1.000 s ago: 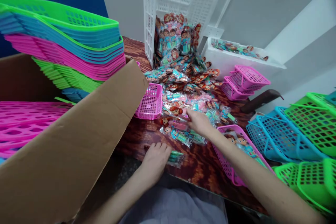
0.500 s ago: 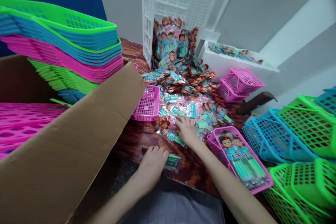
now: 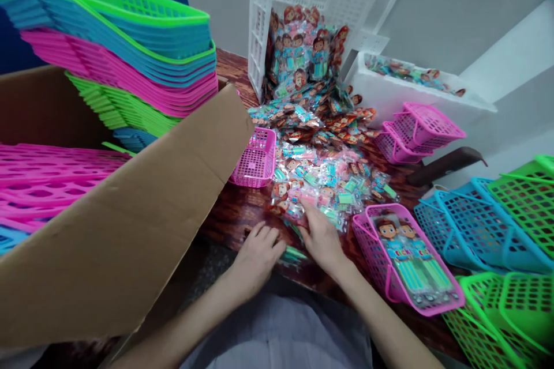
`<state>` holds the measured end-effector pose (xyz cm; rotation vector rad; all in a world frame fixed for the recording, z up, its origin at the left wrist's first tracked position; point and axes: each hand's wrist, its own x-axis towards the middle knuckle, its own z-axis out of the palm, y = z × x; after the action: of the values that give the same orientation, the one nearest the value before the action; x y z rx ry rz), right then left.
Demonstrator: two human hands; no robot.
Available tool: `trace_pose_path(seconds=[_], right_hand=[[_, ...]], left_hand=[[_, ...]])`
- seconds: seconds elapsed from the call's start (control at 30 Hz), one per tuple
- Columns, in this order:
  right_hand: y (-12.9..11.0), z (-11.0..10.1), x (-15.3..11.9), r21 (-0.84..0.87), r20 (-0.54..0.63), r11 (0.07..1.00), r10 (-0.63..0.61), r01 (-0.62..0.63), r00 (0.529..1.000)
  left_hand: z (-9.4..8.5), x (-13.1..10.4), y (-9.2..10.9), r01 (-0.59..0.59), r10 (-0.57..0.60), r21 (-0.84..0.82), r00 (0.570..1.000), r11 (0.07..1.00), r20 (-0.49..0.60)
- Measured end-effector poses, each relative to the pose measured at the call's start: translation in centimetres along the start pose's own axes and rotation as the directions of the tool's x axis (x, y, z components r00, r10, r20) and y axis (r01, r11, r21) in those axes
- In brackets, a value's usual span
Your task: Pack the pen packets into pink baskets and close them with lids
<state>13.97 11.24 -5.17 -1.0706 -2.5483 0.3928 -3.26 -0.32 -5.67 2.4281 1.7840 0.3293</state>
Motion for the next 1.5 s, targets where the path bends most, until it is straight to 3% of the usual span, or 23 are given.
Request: trace_pose_path(seconds=[0.13,0.23,0.33,0.5,0.67,0.8,0.93,1.07,1.17,1.27,1.33,1.43,1.5], right_hand=[[-0.6,-0.6,-1.0,0.279,0.268,0.941,0.114,-0.191,0.957],[-0.6,-1.1,-1.5,0.464,0.342,0.846,0.101,-0.261,0.934],[-1.0,-1.1,-2.4,0.634,0.335,0.701,0.132,-0.327,0.933],[-3.2,0.8,-4.9,0.801,0.2,0.494,0.31,-0.337,0.929],[-4.9,2.3,-7.1,0.865,0.127,0.367,0.498,-0.341,0.858],[-5.2,3.0,-7.9,0.886,0.107,0.313,0.579,-0.341,0.808],[-5.8,3.6,-7.9,0.882,0.068,0.348,0.576,-0.319,0.815],[-5.3,2.8,-7.0,0.824,0.106,0.445,0.489,-0.352,0.866],[-3.3,1.1,-4.8,0.73,0.081,0.587,0.435,-0.351,0.897],[-0.8,-0.4,-0.9,0.455,-0.138,0.853,0.353,-0.257,0.925],[0.5,-0.7,2.0,0.184,-0.211,0.957,0.26,-0.223,0.942],[1.2,0.0,5.3,-0.166,-0.106,0.963,0.198,-0.213,0.974],[0.9,0.6,6.1,-0.298,-0.034,0.938,0.177,-0.179,0.984]], left_hand=[[-0.4,-0.5,0.1,0.014,-0.015,-0.016,0.995,1.0,-0.095],[-1.0,-0.8,0.0,0.035,-0.033,0.015,0.988,0.999,-0.151],[-1.5,-1.1,-0.3,0.027,-0.019,0.056,0.992,0.998,-0.127],[-2.2,-0.6,-0.5,0.008,-0.01,0.118,1.0,0.993,0.02],[-2.1,-0.8,-0.1,-0.012,0.005,0.121,0.998,0.993,0.061],[-1.9,-1.7,0.3,0.059,-0.064,0.06,0.995,0.996,0.076],[-1.9,-1.8,0.9,0.075,-0.09,0.098,0.982,0.992,0.168],[-2.0,-1.0,1.3,0.005,-0.023,0.092,0.98,0.996,0.196],[-2.1,-0.5,1.3,-0.044,0.024,0.082,0.973,0.996,0.229],[-2.0,-0.3,1.1,-0.059,0.043,0.066,0.972,0.996,0.233],[-1.8,-0.3,0.9,-0.047,0.034,0.05,0.971,0.998,0.237],[-1.3,-0.5,0.8,-0.008,-0.003,0.045,0.969,0.999,0.246],[-1.0,-0.7,0.8,0.017,-0.028,0.046,0.969,0.999,0.244]])
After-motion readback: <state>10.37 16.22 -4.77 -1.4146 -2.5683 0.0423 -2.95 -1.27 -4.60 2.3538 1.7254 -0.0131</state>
